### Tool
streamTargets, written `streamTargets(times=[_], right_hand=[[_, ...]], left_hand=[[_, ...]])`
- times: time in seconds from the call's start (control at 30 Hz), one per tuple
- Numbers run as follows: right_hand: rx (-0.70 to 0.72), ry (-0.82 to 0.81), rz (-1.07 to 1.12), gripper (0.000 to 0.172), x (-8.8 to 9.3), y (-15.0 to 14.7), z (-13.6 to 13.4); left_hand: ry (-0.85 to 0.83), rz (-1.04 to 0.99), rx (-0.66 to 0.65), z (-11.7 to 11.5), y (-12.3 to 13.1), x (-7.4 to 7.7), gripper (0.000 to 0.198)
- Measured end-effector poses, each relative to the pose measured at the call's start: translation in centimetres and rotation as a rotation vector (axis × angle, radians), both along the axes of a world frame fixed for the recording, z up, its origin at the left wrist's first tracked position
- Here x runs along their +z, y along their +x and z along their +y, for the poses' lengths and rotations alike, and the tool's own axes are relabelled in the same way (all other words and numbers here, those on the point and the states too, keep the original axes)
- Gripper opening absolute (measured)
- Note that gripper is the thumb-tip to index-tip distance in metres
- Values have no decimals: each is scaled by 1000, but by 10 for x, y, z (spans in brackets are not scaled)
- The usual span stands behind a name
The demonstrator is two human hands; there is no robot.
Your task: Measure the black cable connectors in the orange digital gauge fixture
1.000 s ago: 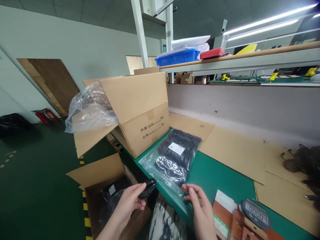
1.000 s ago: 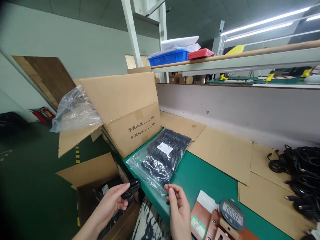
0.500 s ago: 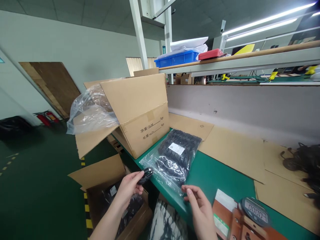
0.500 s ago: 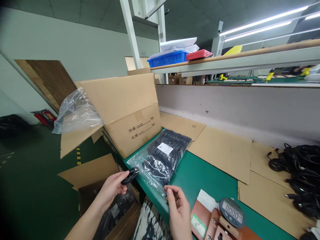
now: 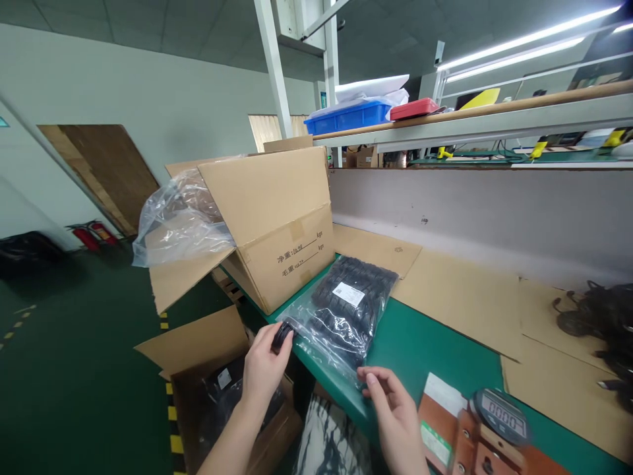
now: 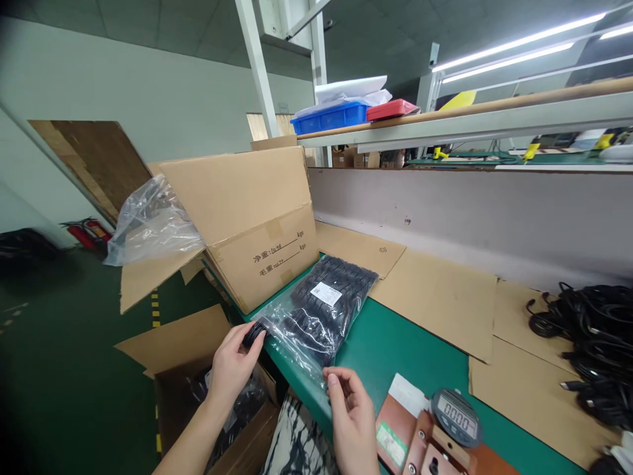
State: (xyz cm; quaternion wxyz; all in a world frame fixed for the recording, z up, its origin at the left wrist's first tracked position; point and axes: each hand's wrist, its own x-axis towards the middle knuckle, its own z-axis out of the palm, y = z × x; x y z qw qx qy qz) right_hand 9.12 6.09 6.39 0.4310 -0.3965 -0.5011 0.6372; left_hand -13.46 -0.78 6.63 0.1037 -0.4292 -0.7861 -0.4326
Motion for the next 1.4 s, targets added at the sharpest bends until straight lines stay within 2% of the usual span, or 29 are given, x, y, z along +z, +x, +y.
streamTargets(times=[0.07,0.2,0.3,0.4,0.53,0.8,1.07,1.17,1.23,1.4], right_hand=[[4,10,10,45,-2,0,1],[51,19,-13,47,-9,1,5],[60,18,-14,47,-11,1,5],[10,19,9,44,-6,0,2],[8,17,17,44,-2,-1,-1],[94,61,-42,47,-16,3,7],[69,95,-43,44,-13,1,5],[83,81,-58,47,-13,1,5],[100,78,-70,49,-13,2,5],[103,64,-76,50,-14,2,6]], left_hand=[[12,50,30,3,1,-4,36],[-117,33,106,4,3,-11,37],[-157,-26,77,1,2,-12,40],[-145,-73,35,-2,0,-13,41],[-105,-81,60,-2,-3,-15,39],[-67,63,61,12,1,-13,38],[-75,113,59,26,-5,-26,42],[-147,146,100,29,-2,-22,41],[-191,94,123,29,2,-17,41],[-207,-77,2,21,4,-11,50]])
